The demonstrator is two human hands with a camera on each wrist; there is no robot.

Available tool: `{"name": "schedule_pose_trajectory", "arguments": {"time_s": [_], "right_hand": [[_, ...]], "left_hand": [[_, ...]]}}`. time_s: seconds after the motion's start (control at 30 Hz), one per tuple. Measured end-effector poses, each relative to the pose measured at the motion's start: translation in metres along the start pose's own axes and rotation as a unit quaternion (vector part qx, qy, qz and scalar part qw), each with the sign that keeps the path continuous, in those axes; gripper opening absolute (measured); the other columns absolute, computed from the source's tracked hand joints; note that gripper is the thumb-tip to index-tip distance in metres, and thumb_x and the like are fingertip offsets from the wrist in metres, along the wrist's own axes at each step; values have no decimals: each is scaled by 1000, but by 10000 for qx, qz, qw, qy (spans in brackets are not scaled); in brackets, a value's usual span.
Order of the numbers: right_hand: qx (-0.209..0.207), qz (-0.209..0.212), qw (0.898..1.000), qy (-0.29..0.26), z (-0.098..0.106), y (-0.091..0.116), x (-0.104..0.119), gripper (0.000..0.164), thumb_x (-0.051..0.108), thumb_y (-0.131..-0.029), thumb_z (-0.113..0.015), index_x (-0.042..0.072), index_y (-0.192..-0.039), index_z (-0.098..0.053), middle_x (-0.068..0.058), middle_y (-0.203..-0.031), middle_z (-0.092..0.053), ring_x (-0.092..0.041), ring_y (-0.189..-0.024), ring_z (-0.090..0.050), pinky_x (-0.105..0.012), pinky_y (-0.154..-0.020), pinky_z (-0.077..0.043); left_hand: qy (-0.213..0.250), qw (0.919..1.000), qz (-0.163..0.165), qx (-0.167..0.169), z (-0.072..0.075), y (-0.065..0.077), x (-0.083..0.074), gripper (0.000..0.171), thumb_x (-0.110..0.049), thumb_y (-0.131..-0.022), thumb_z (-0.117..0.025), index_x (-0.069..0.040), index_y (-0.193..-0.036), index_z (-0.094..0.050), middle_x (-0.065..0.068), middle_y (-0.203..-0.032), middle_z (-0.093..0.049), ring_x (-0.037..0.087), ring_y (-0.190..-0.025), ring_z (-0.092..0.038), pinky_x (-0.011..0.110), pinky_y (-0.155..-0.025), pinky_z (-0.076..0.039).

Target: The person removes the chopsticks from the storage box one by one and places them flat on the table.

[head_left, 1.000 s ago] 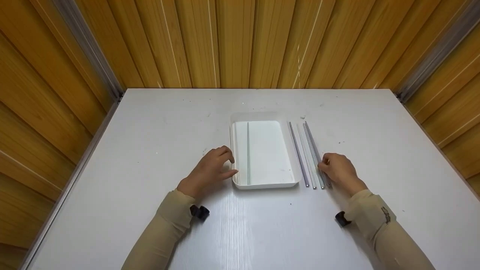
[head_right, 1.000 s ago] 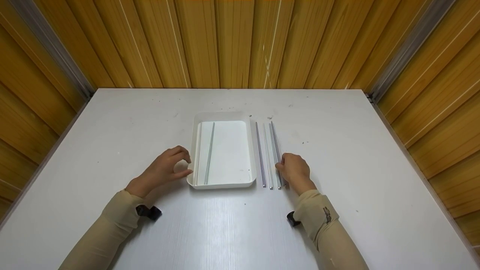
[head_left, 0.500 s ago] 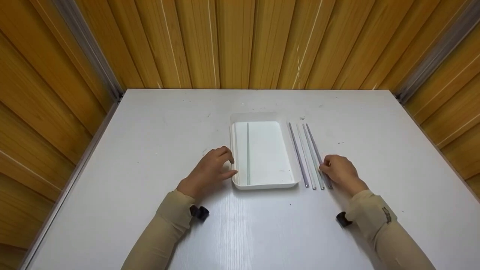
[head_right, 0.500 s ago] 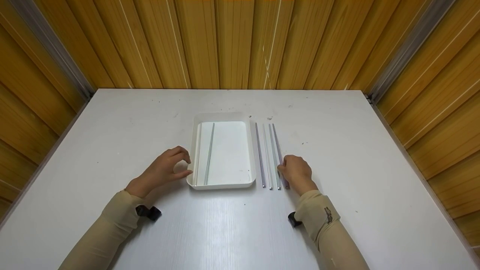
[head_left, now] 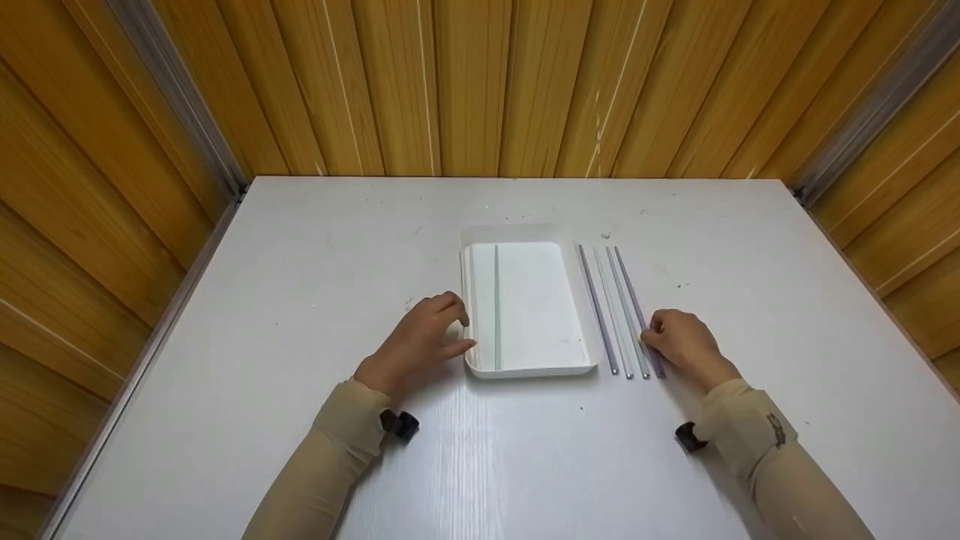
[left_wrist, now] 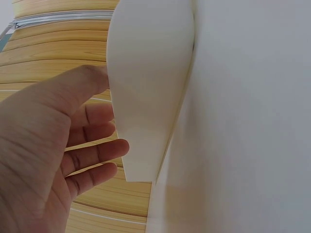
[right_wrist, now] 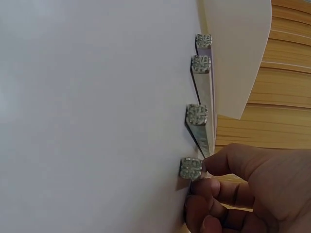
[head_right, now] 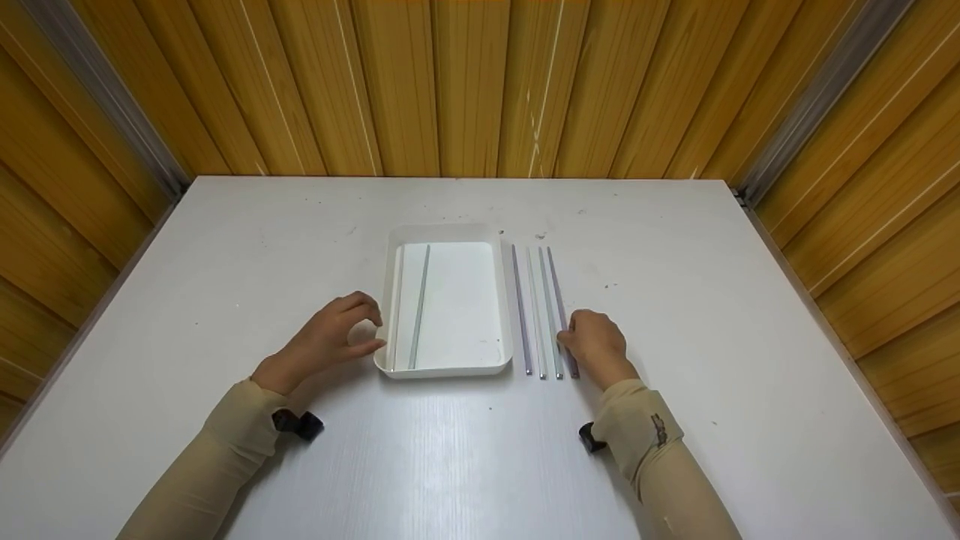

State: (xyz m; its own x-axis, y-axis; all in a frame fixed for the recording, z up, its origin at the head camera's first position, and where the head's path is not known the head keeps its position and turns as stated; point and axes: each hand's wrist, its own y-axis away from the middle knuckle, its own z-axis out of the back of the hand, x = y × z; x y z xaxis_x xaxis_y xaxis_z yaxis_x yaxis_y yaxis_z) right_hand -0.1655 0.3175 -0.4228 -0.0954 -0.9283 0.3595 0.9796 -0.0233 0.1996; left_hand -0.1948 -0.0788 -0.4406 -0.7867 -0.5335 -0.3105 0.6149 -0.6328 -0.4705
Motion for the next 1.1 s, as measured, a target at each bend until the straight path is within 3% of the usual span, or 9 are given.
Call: {"name": "schedule_pose_trajectory", "arguments": {"time_s": [0.57, 1.1], "right_hand": [[72, -15, 10000, -46, 1, 1, -2, 24, 22, -91, -55, -2, -89, -60, -9, -76, -59, -20, -69, -51, -27, -58, -38], [-31, -27, 10000, -40, 4, 5, 0, 26, 23, -92, -55, -2, -90, -62, -9, -74, -62, -19, -67, -53, -26, -57, -38]], "left_hand": [[-41, 9997, -157, -198, 0, -1, 0, 26, -20, -77, -80, -6, -89, -62, 5, -95, -61, 20, -85, -60, 35, -78, -52], [-95, 9999, -103, -84, 1, 0, -2, 26, -22, -79, -79, -6, -91, -62, 6, -99, -60, 20, -88, -60, 34, -79, -51]]}}
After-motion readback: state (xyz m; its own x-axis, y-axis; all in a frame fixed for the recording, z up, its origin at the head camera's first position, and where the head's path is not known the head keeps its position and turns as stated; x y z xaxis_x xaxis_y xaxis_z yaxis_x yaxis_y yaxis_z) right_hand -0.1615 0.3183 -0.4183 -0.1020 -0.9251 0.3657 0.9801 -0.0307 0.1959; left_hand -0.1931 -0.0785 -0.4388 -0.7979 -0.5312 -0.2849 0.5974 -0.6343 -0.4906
